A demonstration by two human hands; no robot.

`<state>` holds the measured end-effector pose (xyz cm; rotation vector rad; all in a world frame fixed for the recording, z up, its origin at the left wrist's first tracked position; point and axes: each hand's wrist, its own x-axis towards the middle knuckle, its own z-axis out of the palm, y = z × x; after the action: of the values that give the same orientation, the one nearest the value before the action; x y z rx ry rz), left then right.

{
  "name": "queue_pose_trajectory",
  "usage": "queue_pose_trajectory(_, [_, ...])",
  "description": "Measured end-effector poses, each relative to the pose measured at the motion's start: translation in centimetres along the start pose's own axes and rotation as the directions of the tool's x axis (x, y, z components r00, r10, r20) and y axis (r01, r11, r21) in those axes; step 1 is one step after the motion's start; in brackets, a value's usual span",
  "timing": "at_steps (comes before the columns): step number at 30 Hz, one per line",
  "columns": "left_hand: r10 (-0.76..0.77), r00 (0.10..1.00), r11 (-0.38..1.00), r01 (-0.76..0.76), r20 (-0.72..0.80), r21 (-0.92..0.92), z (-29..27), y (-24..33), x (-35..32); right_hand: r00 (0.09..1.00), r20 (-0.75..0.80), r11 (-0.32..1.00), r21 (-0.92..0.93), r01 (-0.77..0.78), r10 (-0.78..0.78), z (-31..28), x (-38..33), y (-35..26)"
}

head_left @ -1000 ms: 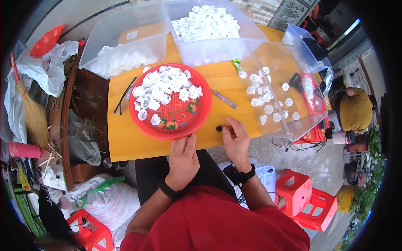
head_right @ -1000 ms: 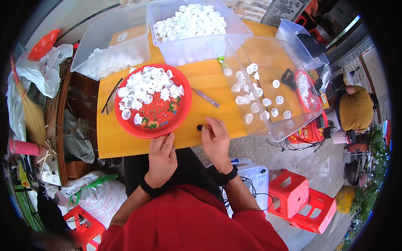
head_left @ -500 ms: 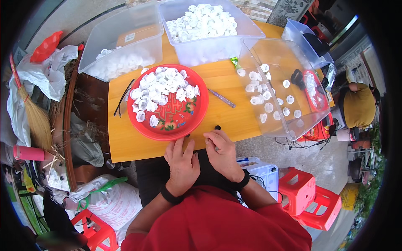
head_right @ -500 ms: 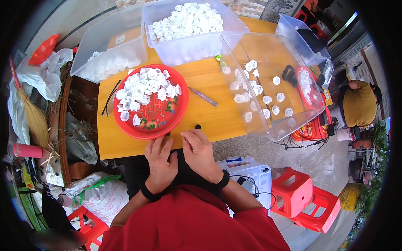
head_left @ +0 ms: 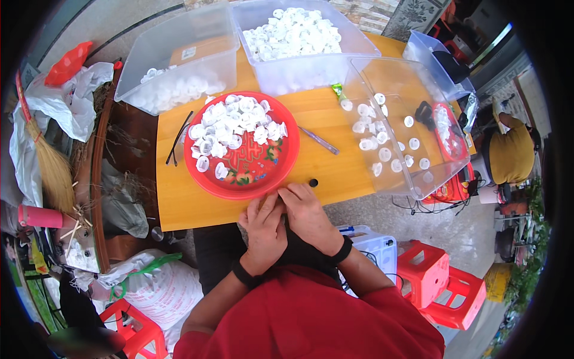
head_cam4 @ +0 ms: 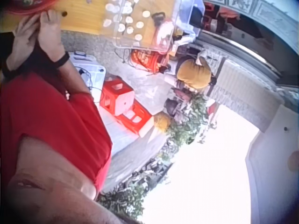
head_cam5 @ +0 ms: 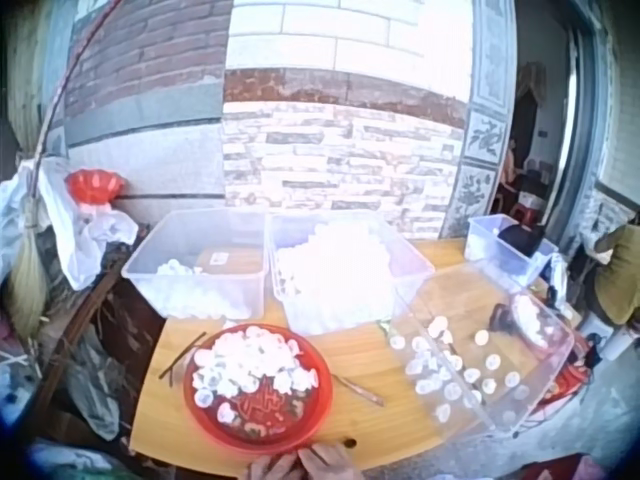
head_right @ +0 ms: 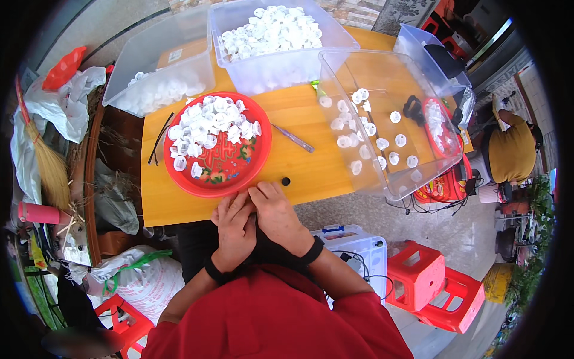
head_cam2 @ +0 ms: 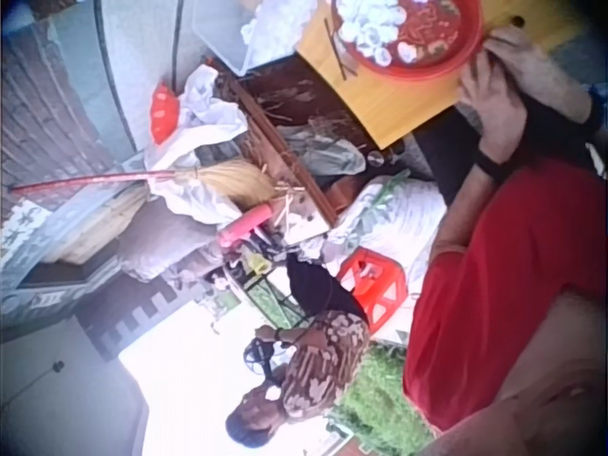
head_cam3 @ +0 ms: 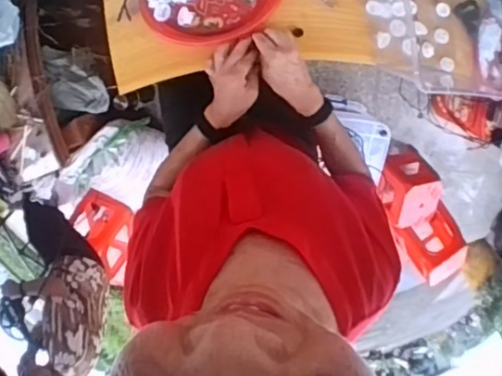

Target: Assembling small plastic components by inserting black pieces into white shells.

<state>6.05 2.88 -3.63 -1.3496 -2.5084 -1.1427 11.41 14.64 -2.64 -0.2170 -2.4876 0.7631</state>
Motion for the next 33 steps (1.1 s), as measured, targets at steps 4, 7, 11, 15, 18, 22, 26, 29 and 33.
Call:
queue_pose_trajectory(4, [-0.003,1.0,0.997,0.001,-0.022,-0.073,-0.2,-0.3,-0.1,0.999,0.046,0.999,-0.027,0.024,-0.023,-0.2,-0.2,0.1])
queue_pose_trajectory(7, [-0.002,0.999,0.991,-0.004,-0.045,-0.137,-0.6,-0.4,0.1,0.999,0.049,0.999,-0.04,0.019,-0.017,-0.1,-0.1,0.1])
queue_pose_trajectory(11, [-0.123,0.99,0.901,0.081,-0.072,-0.425,-1.1,-0.9,-0.3,0.991,-0.016,0.983,0.127,-0.133,0.136,-0.7,-0.3,-0.4])
queue_pose_trajectory(15, [-0.349,0.923,0.471,0.321,0.161,-0.822,-1.4,-1.1,-0.7,0.988,-0.088,0.967,0.233,-0.104,0.128,-1.7,-0.4,-2.4])
queue_pose_trajectory(18, [-0.292,0.845,-0.232,0.393,0.449,-0.89,-2.1,-1.0,0.2,0.99,-0.115,0.977,0.206,-0.052,0.077,-1.7,-0.4,-3.2])
queue_pose_trajectory(22, [-0.274,0.832,-0.33,0.391,0.483,-0.86,-2.2,-1.9,0.0,0.995,-0.094,0.982,0.187,-0.02,0.038,-2.1,-0.1,-3.9])
queue_pose_trajectory(26, [-0.212,0.846,-0.452,0.359,0.49,-0.816,-2.6,-2.8,0.1,0.984,0.008,0.901,0.399,-0.168,0.18,-3.6,0.0,-4.5])
queue_pose_trajectory(29, [-0.139,0.871,-0.503,0.347,0.47,-0.791,-2.6,-2.9,0.1,0.948,0.115,0.757,0.577,-0.307,0.298,-4.0,0.1,-5.3])
queue_pose_trajectory(33, [-0.058,0.9,-0.536,0.338,0.433,-0.773,-2.8,-2.5,0.2,0.869,0.295,0.521,0.707,-0.478,0.397,-4.1,0.0,-5.8])
